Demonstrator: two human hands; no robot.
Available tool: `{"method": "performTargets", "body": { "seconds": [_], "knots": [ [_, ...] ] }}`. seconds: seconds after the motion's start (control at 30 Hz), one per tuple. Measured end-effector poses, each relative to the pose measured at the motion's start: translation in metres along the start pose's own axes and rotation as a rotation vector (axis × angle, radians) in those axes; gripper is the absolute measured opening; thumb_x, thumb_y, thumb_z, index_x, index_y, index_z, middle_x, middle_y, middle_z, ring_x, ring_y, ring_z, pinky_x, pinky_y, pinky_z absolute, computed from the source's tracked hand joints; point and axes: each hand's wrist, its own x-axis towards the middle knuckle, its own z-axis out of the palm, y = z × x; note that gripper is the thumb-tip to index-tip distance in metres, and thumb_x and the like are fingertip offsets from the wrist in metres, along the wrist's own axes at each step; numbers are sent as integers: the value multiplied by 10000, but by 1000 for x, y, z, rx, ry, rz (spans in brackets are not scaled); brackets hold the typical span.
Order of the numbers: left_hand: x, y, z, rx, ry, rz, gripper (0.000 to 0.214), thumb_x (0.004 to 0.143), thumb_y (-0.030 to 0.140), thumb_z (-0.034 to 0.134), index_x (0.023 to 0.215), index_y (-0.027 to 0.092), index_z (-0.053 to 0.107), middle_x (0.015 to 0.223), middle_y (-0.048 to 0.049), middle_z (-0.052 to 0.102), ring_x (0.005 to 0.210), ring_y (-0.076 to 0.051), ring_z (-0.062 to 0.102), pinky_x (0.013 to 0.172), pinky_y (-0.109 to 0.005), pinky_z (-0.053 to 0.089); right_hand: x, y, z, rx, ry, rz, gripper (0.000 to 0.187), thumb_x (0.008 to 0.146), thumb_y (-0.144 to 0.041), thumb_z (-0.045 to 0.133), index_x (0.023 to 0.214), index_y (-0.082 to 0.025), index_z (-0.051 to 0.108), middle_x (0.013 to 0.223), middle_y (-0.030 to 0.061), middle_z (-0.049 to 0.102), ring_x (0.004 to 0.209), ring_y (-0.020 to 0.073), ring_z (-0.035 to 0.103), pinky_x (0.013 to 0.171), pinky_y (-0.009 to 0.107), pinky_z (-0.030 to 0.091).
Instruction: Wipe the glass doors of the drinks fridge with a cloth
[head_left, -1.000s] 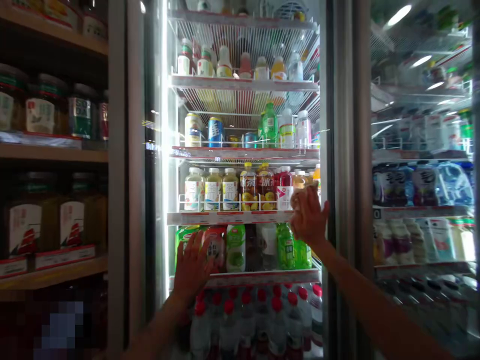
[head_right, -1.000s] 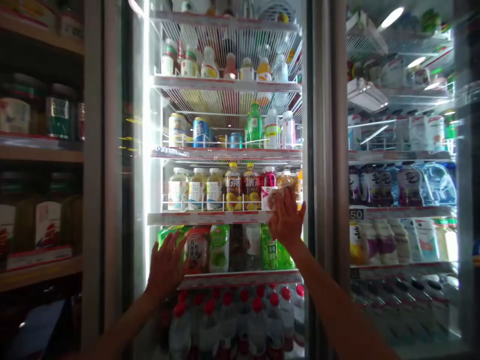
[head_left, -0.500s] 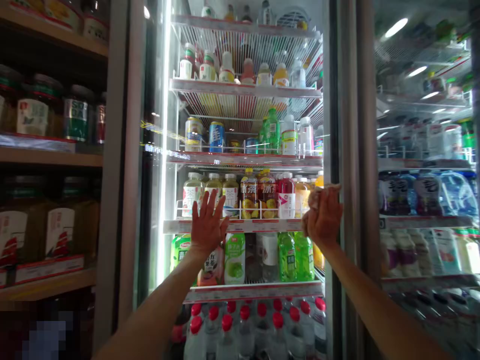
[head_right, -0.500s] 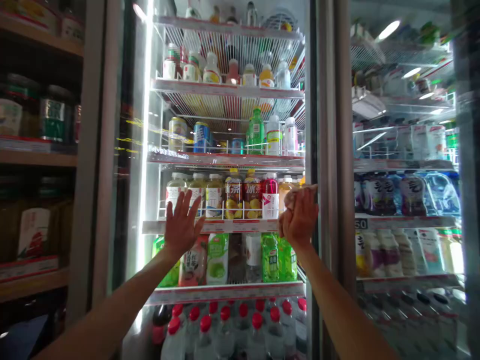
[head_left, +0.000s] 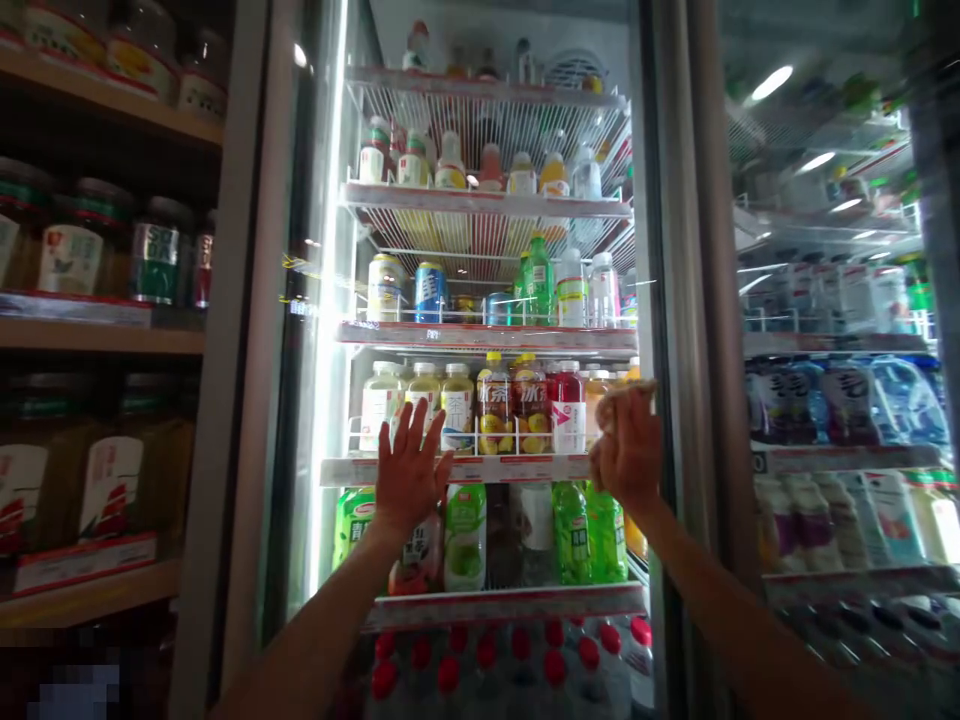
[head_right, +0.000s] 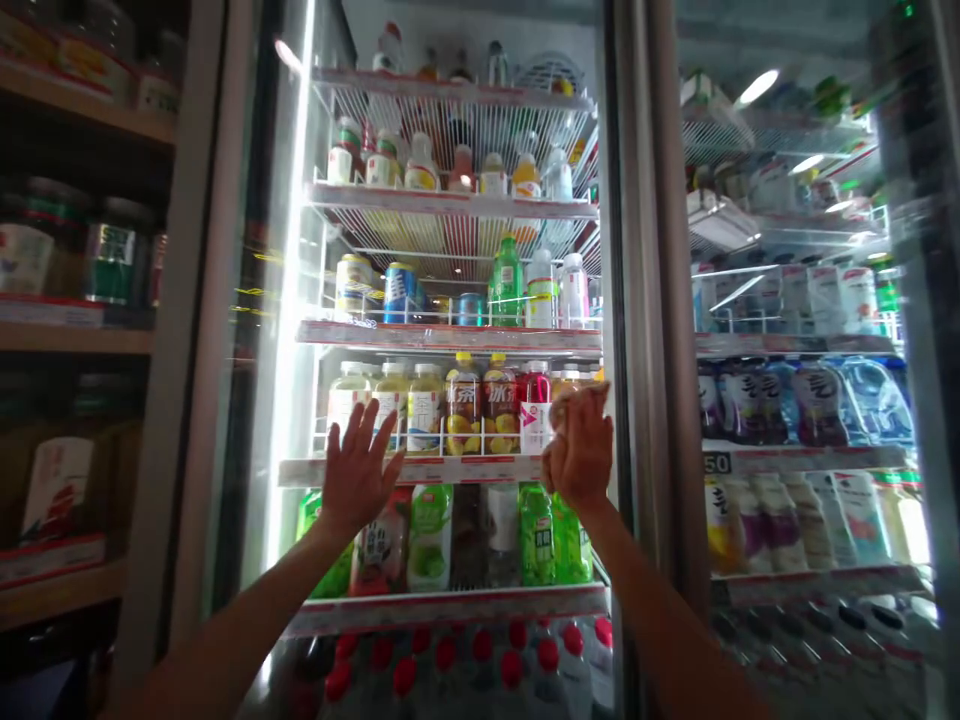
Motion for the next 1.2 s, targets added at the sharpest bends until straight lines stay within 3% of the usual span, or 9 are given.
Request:
{"method": "performTargets", "body": {
  "seconds": [0.1,0.2,0.37,0.47,0.63,0.73,0.87,0.97,1.2],
  "knots": [
    [0,1,0,-9,-3,-16,564,884,325,423,1418,216,275,1490,-92,247,1401,-235,148,1143,-455,75,25,23,6,-45,85,197,588,833,-213,335,1406,-93,277,1451,198,299,1366,305,244,1045,565,298],
    [-1,0,1,-8,-1,-20,565,882,329,424,1416,217,280,1487,-94,253,1400,-236,156,1142,-460,79,50,-5,19,-3,93,184,566,834,-238,351,1382,-97,332,1450,189,305,1360,318,248,1047,553,299],
    [-1,0,1,1,-1,-6,565,879,312,429,1415,210,283,1485,-98,259,1403,-231,140,1143,-457,74,40,-86,23,158,-115,-256,607,799,-199,398,1399,-139,325,1472,115,302,1402,256,161,1108,483,252],
    [-1,0,0,1,1,-12,554,883,330,425,1409,204,299,1480,-102,275,1404,-227,137,1142,-454,76,32,-77,15,178,-195,-435,589,786,-195,408,1374,-164,371,1434,90,382,1392,235,199,1116,484,225],
    [-1,0,0,24,-10,-4,546,880,328,419,1398,184,322,1473,-115,291,1406,-234,130,1139,-458,77,80,-4,14,-26,26,120,541,810,-237,358,1323,-72,414,1408,207,368,1323,328,312,1015,576,289],
    [-2,1,0,37,-12,-7,547,873,328,427,1392,181,334,1469,-117,303,1405,-241,136,1137,-459,79,111,-11,24,-41,67,280,553,805,-238,359,1320,-42,406,1413,233,344,1324,354,291,1009,572,288],
    [-3,2,0,44,9,1,529,866,331,440,1372,193,369,1454,-108,341,1397,-242,178,1134,-451,93,107,-76,34,54,-73,-110,540,827,-221,350,1356,-121,375,1439,147,353,1371,269,237,1063,493,271],
    [9,-13,-5,19,40,28,447,875,313,429,1308,205,453,1408,-96,418,1364,-232,270,1123,-436,150,95,-88,32,68,-162,-367,548,825,-206,362,1373,-179,354,1441,79,375,1379,207,234,1112,452,209],
    [63,-83,-13,97,133,-315,481,902,359,352,1330,151,424,1448,-163,330,1359,-290,274,1089,-527,181,142,1,19,-59,14,323,545,822,-251,348,1344,-98,380,1426,199,344,1328,346,297,1001,607,292]
  ]
}}
